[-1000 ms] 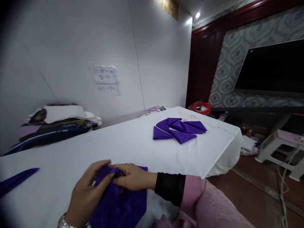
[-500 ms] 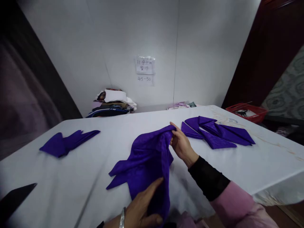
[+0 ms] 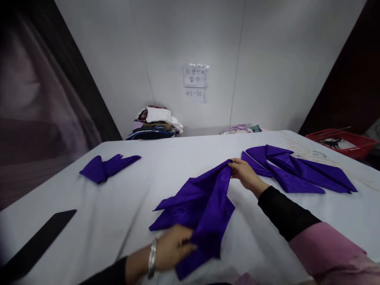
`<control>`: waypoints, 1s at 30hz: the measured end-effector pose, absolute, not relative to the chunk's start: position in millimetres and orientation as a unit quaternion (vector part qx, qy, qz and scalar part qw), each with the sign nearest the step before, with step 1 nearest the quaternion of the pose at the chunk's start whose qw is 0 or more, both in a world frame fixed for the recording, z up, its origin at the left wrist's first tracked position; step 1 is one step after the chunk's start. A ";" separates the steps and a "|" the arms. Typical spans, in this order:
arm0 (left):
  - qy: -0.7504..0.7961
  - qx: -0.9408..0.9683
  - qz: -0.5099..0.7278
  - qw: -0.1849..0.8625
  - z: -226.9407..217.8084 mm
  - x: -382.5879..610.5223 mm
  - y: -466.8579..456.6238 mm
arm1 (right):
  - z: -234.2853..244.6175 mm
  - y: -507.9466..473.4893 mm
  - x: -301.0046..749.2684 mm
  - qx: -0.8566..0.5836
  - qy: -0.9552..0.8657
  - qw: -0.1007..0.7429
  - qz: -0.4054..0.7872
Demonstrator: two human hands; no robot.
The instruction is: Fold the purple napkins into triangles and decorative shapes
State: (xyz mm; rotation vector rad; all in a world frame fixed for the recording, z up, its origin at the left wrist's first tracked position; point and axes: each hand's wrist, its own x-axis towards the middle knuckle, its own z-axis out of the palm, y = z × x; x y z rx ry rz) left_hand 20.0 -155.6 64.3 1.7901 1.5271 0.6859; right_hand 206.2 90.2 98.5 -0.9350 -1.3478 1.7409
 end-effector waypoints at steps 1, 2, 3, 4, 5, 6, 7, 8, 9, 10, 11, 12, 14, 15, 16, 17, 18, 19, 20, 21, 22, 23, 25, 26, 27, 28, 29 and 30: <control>0.621 0.692 0.254 0.267 72.4 0.5 -143.2 | 100.3 98.2 201.3 -0.374 -0.525 0.358 0.675; 0.650 0.677 0.260 0.226 86.0 -21.6 -130.0 | 104.7 106.6 195.3 -0.381 -0.526 0.355 0.673; 0.675 0.660 0.268 0.192 104.8 -44.4 -116.8 | 112.1 115.1 188.1 -0.381 -0.528 0.360 0.669; 0.703 0.641 0.277 0.137 128.4 -66.1 -104.9 | 122.9 123.3 180.2 -0.374 -0.531 0.371 0.664; 0.732 0.626 0.268 0.028 155.6 -84.7 -95.1 | 137.2 130.5 172.0 -0.361 -0.535 0.386 0.659; 0.745 0.609 0.261 -0.080 184.7 -98.9 -88.2 | 154.5 136.3 164.4 -0.343 -0.538 0.409 0.652; 0.738 0.602 0.256 -0.168 214.0 -107.8 -84.7 | 173.9 140.0 158.0 -0.318 -0.543 0.437 0.643; 0.722 0.597 0.249 -0.246 241.7 -111.6 -84.8 | 194.1 141.5 153.5 -0.287 -0.547 0.469 0.631; 0.703 0.580 0.254 -0.323 266.0 -111.0 -88.2 | 213.5 140.5 151.2 -0.244 -0.553 0.512 0.611; 0.682 0.573 0.250 -0.379 285.5 -107.1 -94.3 | 230.3 137.3 151.3 -0.181 -0.566 0.560 0.577; 0.658 0.577 0.241 -0.420 299.2 -101.5 -102.2 | 243.1 132.4 153.5 -0.134 -0.577 0.594 0.544; 0.633 0.572 0.244 -0.461 306.6 -95.7 -111.0 | 250.8 126.2 157.3 -0.103 -0.587 0.612 0.520; 0.604 0.574 0.237 -0.500 302.7 -87.5 -127.7 | 249.0 112.4 167.8 -0.087 -0.601 0.616 0.502; 0.594 0.582 0.234 -0.503 292.3 -86.0 -134.4 | 240.1 105.8 173.5 -0.101 -0.604 0.603 0.511; 0.591 0.599 0.224 -0.491 277.4 -86.0 -139.9 | 226.8 99.7 179.3 -0.123 -0.605 0.585 0.526; 0.592 0.620 0.214 -0.468 258.8 -86.9 -144.5 | 210.2 94.1 184.9 -0.154 -0.606 0.560 0.544; 0.585 0.642 0.214 -0.447 237.4 -88.0 -148.4 | 191.2 88.8 190.4 -0.190 -0.605 0.531 0.562; 0.595 0.662 0.201 -0.409 214.2 -88.6 -152.1 | 171.0 83.9 195.9 -0.227 -0.603 0.503 0.576; 0.605 0.678 0.193 -0.371 190.2 -88.0 -155.9 | 150.2 79.1 201.4 -0.264 -0.605 0.469 0.587; 0.612 0.693 0.188 -0.332 166.3 -86.2 -160.2 | 129.6 74.5 206.9 -0.294 -0.608 0.437 0.594; 0.619 0.708 0.182 -0.287 143.3 -83.0 -164.9 | 110.0 70.3 212.6 -0.319 -0.613 0.404 0.599; 0.631 0.719 0.172 -0.236 122.0 -78.9 -170.0 | 91.7 66.7 218.3 -0.340 -0.622 0.366 0.603; 0.645 0.733 0.153 -0.152 86.2 -70.2 -180.7 | 61.3 61.6 229.6 -0.381 -0.656 0.272 0.593; 0.650 0.736 0.145 -0.122 72.4 -66.6 -186.0 | 50.1 60.5 234.6 -0.393 -0.684 0.234 0.569; 0.650 0.740 0.140 -0.096 61.3 -64.1 -191.1 | 41.9 60.3 238.9 -0.399 -0.716 0.207 0.534; 0.650 0.743 0.139 -0.076 52.8 -62.7 -196.0 | 36.8 60.9 242.0 -0.400 -0.751 0.192 0.488; 0.647 0.746 0.142 -0.061 46.5 -62.5 -200.5 | 34.3 62.3 243.7 -0.399 -0.784 0.187 0.437; 0.642 0.750 0.151 -0.050 42.2 -63.2 -204.9 | 34.1 64.2 243.7 -0.397 -0.811 0.185 0.387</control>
